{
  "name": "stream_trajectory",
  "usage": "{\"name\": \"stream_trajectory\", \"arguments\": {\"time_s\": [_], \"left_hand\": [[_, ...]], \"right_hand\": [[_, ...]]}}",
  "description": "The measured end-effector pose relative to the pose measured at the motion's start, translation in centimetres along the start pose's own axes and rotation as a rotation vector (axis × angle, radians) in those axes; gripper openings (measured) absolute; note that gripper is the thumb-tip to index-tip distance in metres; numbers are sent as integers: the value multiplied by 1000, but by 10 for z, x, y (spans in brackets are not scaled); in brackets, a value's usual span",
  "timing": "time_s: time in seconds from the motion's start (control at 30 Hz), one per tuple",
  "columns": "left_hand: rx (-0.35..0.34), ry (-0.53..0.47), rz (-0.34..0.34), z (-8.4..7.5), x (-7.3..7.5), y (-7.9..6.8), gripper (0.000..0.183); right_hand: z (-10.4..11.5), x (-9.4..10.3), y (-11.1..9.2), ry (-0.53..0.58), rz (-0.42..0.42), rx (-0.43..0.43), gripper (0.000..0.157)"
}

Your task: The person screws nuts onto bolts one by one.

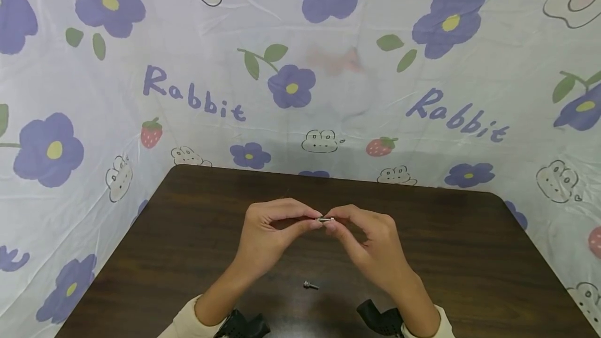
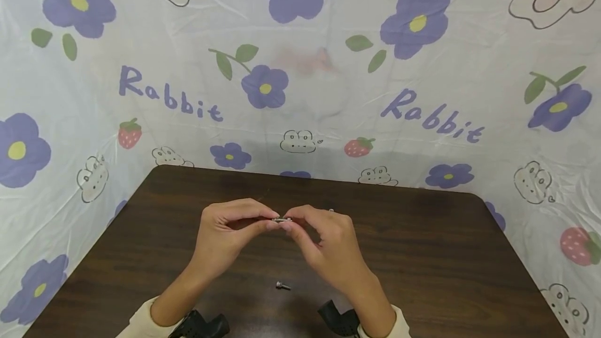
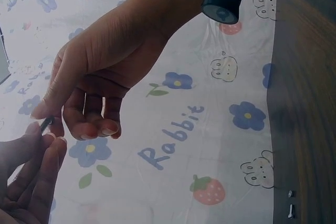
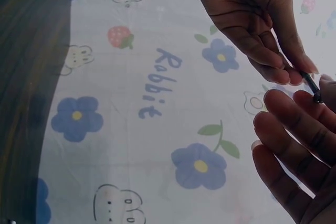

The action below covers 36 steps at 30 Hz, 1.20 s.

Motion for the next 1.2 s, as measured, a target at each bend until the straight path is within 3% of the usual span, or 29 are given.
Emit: {"name": "stream_trajectory", "arguments": {"time_s": [0.27, 0.6, 0.73, 0.97, 1.2], "left_hand": [[-9, -29, 24, -1, -2, 0, 16], [-8, 12, 18, -1, -1, -1, 14], [7, 14, 7, 0, 1, 0, 13], [9, 1, 10, 0, 1, 0, 14], [19, -8, 30, 1, -1, 0, 12]], "right_hand": [[-2, -1, -2, 14, -23, -4, 23], [-2, 4, -1, 20, -35, -35, 17], [1, 7, 1, 27, -49, -17, 28], [6, 8, 2, 53, -51, 58, 21], [2, 5, 1, 52, -31, 29, 24]]}}
Point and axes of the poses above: each hand's wrist, its own y-axis towards the middle knuckle, its own x-axis out of the back of the hand, z = x × y, the point moved 9 cm from there along y, towards the middle knuckle, and after that the axes turned 5 degrees about -z, right-handed, at the moved point
